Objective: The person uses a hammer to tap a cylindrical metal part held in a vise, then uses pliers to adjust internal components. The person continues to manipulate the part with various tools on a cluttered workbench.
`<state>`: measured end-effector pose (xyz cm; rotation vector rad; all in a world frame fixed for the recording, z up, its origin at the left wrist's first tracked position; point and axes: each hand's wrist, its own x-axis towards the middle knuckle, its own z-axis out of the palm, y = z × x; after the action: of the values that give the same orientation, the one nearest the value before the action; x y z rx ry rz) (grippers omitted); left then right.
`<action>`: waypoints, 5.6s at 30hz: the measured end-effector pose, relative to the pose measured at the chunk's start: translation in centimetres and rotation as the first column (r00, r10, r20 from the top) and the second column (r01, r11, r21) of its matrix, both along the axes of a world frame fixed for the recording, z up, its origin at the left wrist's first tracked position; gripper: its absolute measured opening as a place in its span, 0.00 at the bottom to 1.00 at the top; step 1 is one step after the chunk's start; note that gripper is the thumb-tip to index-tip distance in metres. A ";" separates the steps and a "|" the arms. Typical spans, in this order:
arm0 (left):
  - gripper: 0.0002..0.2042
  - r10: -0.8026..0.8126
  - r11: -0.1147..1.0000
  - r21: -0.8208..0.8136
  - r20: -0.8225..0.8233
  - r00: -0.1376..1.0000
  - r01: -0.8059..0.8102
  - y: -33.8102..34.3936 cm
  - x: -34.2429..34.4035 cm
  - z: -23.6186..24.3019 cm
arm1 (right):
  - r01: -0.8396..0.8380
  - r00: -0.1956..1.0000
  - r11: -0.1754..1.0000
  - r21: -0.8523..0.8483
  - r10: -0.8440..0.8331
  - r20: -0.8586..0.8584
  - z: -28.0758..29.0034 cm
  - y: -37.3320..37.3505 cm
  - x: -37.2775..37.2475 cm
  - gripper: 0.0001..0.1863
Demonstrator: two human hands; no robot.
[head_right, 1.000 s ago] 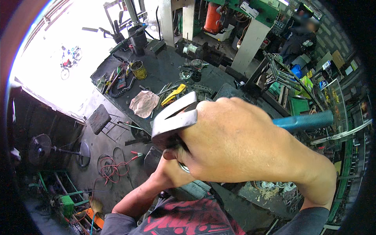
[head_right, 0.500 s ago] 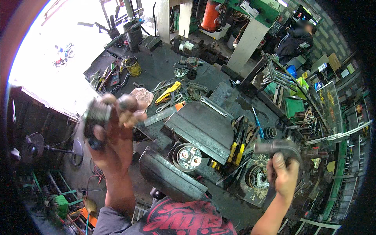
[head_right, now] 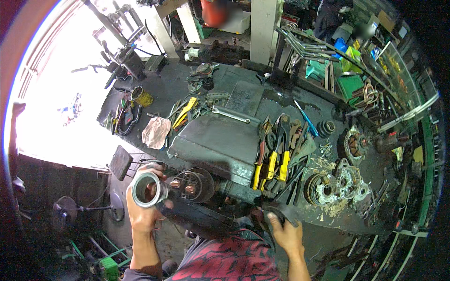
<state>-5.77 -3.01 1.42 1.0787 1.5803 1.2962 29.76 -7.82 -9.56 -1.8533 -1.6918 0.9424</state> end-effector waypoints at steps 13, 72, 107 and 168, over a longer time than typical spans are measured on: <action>0.32 0.141 0.989 0.062 -0.143 0.980 -0.133 -2.9 1.2 0.8 | -0.307 0.950 0.951 0.040 0.309 -0.048 -7.8 0.5 0.3 0.14; 0.18 0.123 0.992 0.121 -0.818 0.562 -0.041 -1.1 8.9 6.1 | -0.297 0.937 0.935 0.192 0.325 -0.131 -12.5 -1.9 6.6 0.21; 0.34 0.029 0.992 -0.099 0.779 0.627 0.078 -16.7 -12.2 -9.8 | 0.127 0.987 0.992 -0.003 -0.126 0.100 1.7 -10.0 -5.2 0.23; 0.27 -0.142 0.973 -0.224 -0.391 0.910 0.055 13.1 -36.5 -20.5 | 0.165 0.892 0.984 -0.072 -0.180 -0.415 -1.5 14.9 -47.1 0.18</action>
<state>-42.22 10.06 -19.04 1.3329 1.8882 0.8471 -17.36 7.10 -11.05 -1.6380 -1.2368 1.1993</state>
